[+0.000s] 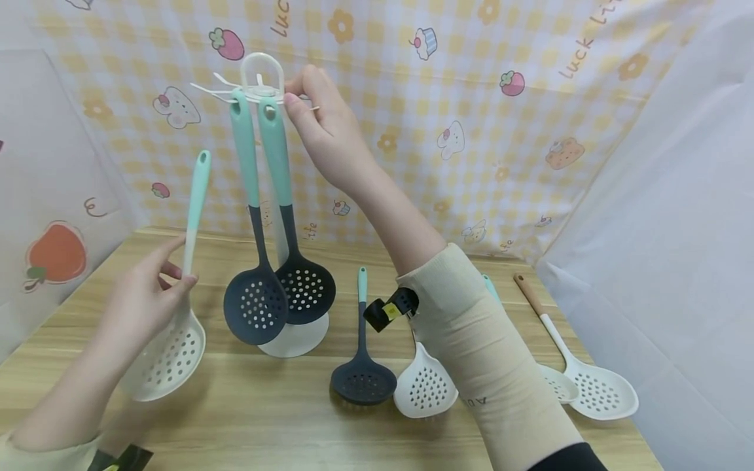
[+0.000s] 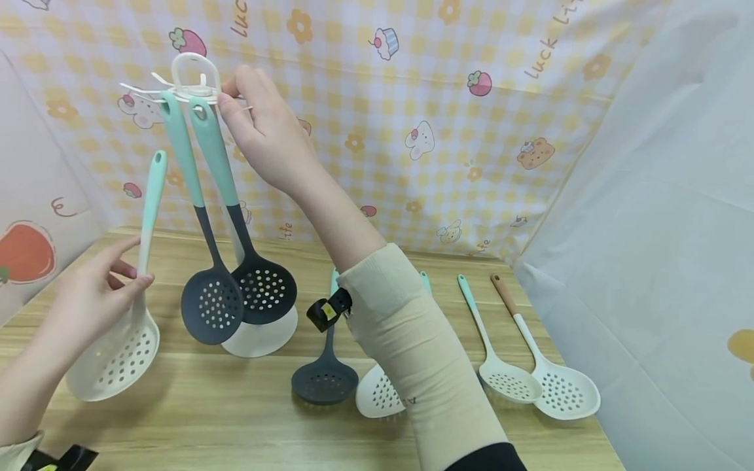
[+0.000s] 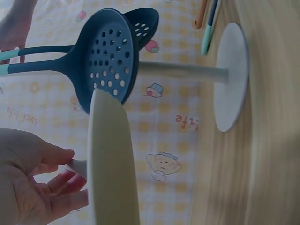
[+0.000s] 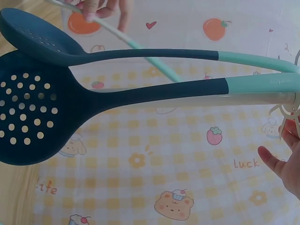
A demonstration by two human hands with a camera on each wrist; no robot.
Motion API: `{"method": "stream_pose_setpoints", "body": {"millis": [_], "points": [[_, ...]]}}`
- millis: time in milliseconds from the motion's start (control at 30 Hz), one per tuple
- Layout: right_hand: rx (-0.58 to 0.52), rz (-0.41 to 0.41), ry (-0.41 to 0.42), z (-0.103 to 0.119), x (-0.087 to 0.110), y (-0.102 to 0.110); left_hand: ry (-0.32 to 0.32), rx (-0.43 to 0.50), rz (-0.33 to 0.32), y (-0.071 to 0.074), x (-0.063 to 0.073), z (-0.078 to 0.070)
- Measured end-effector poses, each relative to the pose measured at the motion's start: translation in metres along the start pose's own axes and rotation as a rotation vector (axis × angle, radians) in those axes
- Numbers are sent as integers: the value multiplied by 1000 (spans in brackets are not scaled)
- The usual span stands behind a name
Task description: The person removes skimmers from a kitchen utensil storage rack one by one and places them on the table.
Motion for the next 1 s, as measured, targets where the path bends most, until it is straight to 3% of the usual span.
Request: {"method": "stream_pose_setpoints", "body": {"millis": [200, 533, 800, 1000], "points": [[0, 6, 5, 0, -1, 0, 1, -6, 50, -7, -2, 7], [-7, 22, -6, 0, 0, 0, 46, -36, 210, -25, -6, 20], [-23, 21, 5, 1, 0, 0, 45, -62, 311, -41, -5, 26], [-15, 20, 8, 0, 0, 0, 84, -48, 382, -53, -5, 29]]}}
Point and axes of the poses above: each hand's wrist, its own x-axis away from the middle knuckle, its own y-axis out of the back of the hand, z = x × y, the point moved 5 cm from there along -x, towards the middle knuckle, and after that the axes turned 7 degrees about z, right-handed, at the moved point
